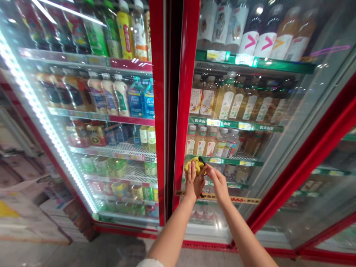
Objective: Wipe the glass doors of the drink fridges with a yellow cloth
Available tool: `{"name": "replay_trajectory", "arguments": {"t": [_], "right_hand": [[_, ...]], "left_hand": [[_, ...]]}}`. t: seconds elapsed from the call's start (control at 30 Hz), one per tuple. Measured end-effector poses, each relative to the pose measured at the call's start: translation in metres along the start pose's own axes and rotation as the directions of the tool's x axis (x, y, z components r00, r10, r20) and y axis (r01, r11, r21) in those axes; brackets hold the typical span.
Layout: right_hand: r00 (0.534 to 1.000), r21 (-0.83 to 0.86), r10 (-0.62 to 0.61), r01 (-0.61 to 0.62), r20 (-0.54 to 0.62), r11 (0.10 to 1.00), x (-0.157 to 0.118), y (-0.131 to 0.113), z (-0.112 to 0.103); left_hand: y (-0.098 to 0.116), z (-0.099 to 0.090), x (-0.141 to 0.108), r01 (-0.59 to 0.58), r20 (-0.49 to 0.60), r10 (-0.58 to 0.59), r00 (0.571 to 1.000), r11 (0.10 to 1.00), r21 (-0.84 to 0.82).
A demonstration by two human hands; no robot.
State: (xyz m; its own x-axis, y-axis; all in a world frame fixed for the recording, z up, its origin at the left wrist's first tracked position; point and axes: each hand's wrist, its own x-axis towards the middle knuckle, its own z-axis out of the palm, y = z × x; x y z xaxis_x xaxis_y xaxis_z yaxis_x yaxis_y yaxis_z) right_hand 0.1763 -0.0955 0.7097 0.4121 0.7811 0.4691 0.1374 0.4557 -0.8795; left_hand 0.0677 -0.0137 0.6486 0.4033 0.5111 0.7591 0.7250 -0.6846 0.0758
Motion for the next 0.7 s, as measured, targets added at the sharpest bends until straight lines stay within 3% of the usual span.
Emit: {"name": "replay_trajectory", "arguments": {"t": [0.1,0.2,0.37,0.47,0.53,0.6,0.7], "right_hand": [[0.992,-0.017,0.032,-0.034,-0.122,0.999,0.001,-0.007,-0.023],[0.98,-0.014,0.045,-0.049,-0.193,0.999,-0.002,-0.01,-0.04],[0.98,-0.02,0.05,-0.055,-0.191,0.998,-0.002,-0.012,-0.05],[0.983,-0.222,-0.072,0.033,-0.171,0.975,0.007,-0.013,-0.053],[0.96,-0.403,-0.254,0.19,-0.113,0.895,0.014,-0.015,-0.055],[0.903,-0.54,-0.429,0.354,-0.014,0.763,0.02,-0.016,-0.056],[0.843,-0.658,-0.517,0.476,0.151,0.583,0.02,-0.011,-0.055]], "left_hand": [[-0.003,0.007,-0.002,0.002,-0.004,-0.002,1.0,0.999,0.032],[-0.018,-0.005,-0.009,-0.03,0.004,0.03,1.0,0.999,0.029],[-0.039,-0.034,-0.018,0.015,-0.043,-0.012,0.999,0.998,0.062],[-0.042,-0.033,-0.012,0.089,-0.09,-0.081,0.993,0.992,0.089],[-0.044,-0.023,-0.007,0.125,-0.126,-0.111,0.986,0.986,0.109],[-0.047,-0.01,-0.006,0.154,-0.164,-0.132,0.978,0.98,0.129],[-0.053,0.009,-0.02,0.2,-0.195,-0.17,0.966,0.97,0.142]]}}
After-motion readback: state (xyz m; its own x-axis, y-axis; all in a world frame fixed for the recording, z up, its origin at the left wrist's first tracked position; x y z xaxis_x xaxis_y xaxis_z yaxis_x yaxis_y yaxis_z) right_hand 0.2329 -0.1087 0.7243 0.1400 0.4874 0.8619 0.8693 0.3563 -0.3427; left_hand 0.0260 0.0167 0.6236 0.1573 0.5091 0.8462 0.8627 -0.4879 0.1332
